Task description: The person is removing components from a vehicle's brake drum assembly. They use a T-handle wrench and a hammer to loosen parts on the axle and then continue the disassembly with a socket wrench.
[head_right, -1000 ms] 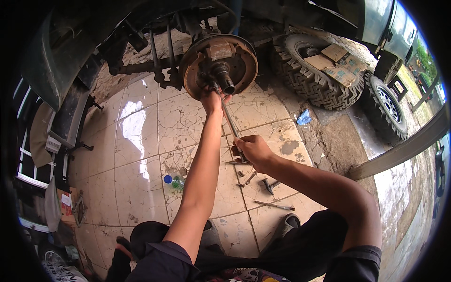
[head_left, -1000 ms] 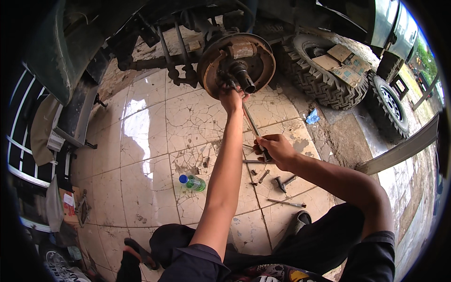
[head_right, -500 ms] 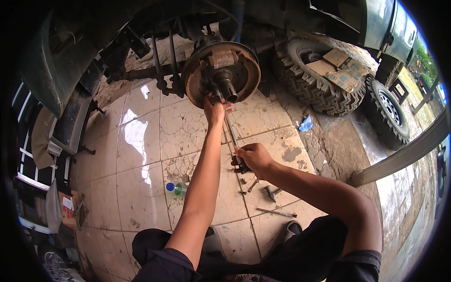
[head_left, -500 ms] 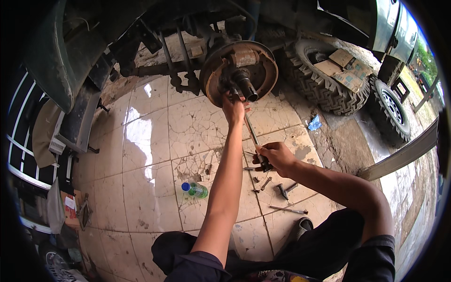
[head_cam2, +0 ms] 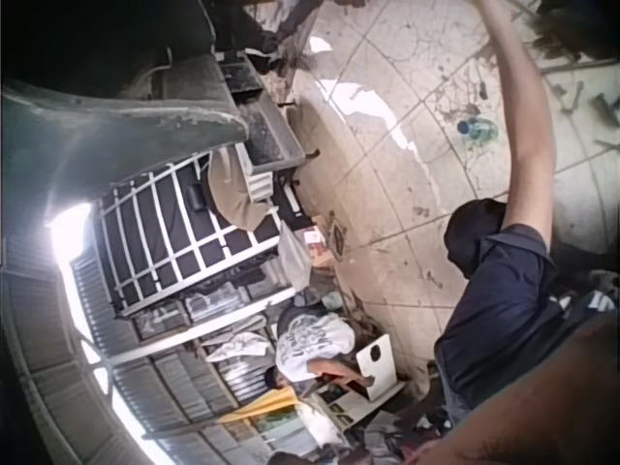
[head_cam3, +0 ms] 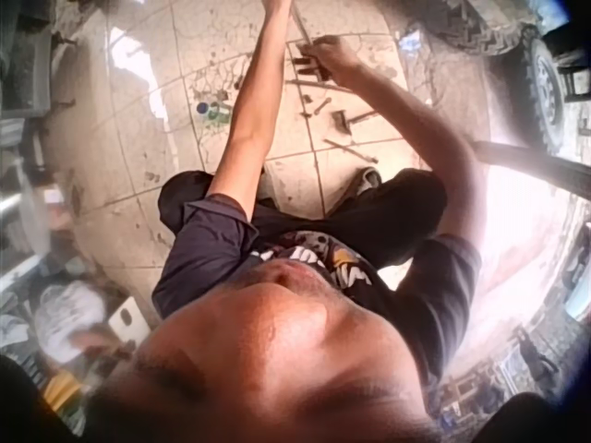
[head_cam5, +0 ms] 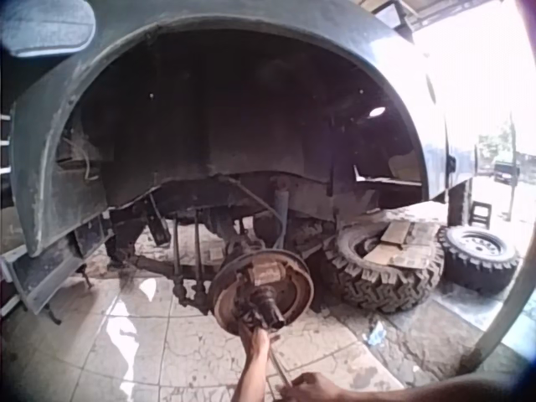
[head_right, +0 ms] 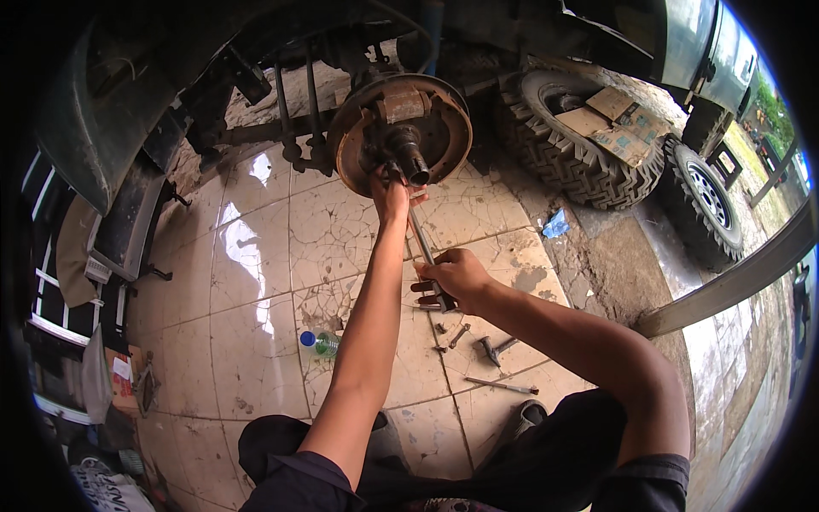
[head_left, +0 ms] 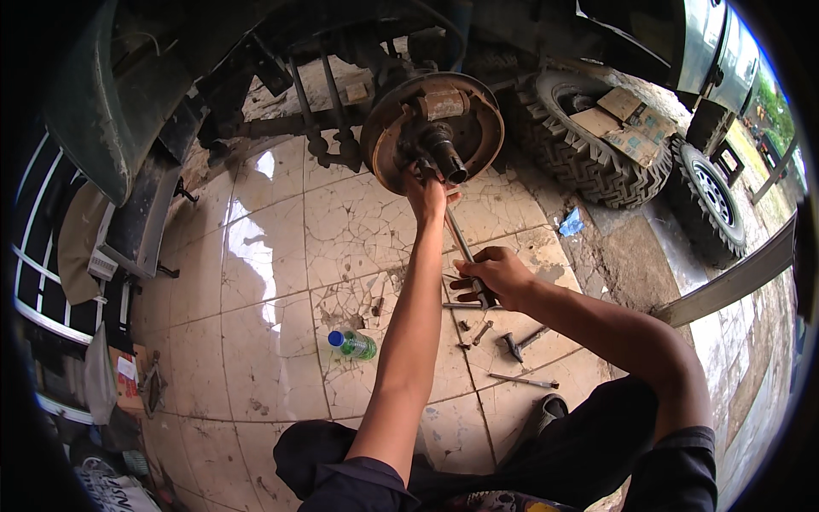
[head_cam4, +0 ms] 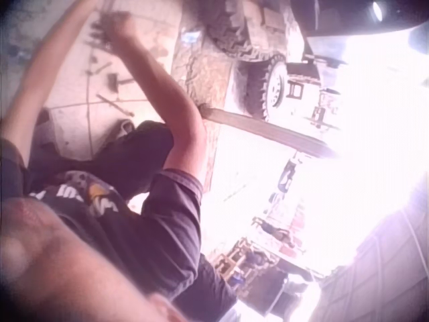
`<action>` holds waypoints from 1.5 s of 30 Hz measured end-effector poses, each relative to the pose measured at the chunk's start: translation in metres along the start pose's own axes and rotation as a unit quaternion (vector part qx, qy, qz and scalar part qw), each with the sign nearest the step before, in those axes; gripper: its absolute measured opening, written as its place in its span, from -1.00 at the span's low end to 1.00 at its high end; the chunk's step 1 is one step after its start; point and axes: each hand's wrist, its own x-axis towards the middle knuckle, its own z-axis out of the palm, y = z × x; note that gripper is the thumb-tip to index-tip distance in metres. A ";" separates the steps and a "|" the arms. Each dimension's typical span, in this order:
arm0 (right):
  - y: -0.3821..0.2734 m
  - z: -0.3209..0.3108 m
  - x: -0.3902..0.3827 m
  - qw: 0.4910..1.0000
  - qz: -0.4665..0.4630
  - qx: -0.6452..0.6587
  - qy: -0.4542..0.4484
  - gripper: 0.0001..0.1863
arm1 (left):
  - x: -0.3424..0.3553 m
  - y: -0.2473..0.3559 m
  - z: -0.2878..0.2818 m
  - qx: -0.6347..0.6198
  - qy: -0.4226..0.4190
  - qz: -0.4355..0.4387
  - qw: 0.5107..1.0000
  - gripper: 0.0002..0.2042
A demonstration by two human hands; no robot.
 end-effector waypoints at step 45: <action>-0.001 0.002 0.009 0.998 -0.015 -0.013 0.059 -0.66 | -0.002 -0.003 -0.004 -0.072 0.012 -0.065 0.995 -0.70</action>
